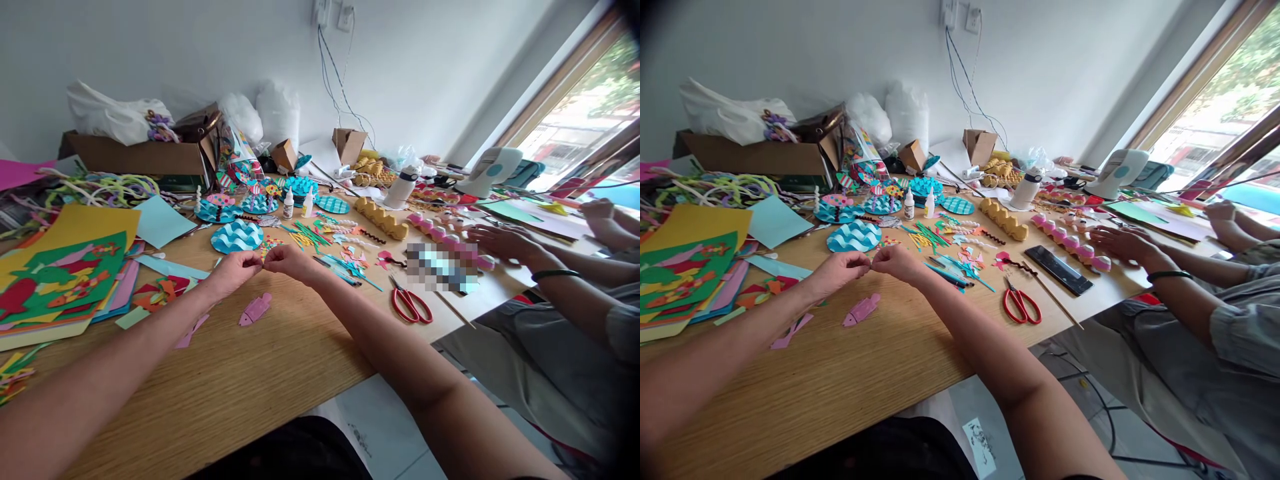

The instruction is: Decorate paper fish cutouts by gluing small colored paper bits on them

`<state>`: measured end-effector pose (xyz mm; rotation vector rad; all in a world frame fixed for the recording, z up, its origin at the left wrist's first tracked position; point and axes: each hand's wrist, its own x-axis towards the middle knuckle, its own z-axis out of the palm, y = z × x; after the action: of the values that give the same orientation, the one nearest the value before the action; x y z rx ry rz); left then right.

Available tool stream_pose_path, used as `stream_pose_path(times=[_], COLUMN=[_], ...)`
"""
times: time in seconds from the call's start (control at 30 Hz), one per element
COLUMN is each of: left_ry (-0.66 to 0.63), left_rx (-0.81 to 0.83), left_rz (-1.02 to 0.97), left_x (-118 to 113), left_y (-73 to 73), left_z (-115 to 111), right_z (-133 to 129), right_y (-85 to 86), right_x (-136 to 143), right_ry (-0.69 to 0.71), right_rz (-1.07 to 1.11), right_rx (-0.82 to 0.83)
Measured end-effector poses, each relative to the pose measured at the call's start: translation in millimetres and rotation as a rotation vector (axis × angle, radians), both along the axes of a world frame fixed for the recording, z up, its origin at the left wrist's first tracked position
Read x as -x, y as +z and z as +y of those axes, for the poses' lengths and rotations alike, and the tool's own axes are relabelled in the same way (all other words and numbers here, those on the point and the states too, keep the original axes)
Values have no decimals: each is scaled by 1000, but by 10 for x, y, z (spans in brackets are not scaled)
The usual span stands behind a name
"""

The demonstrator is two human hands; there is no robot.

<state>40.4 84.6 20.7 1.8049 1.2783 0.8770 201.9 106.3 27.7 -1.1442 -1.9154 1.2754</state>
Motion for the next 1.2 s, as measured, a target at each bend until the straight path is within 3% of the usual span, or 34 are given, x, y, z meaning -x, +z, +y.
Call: stream_pose_path(times=[0.17,0.47,0.83,1.0,1.1,1.2], left_ry=[30,60,43,51,-185,-243], left_rx=[39,84,79,-26,-286,-464], left_rz=[-14,-35,77,262,543,604], left_x=[10,19,119,309,384,414], left_y=[30,55,79,115,45,-66], left_z=[-84,-158,-269,-549,-779,-946], right_z=[-100,-240,-277,-345,-418,-479], right_y=[66,141,128,157,192,228], right_x=[-16,60,83,84,119,182], right_ry=[-32,-65,42,175,303,381], right_rz=[-72,-296,-323,-488,-617,-691], right_rx=[-19,-317,-299,-365,-428,-478])
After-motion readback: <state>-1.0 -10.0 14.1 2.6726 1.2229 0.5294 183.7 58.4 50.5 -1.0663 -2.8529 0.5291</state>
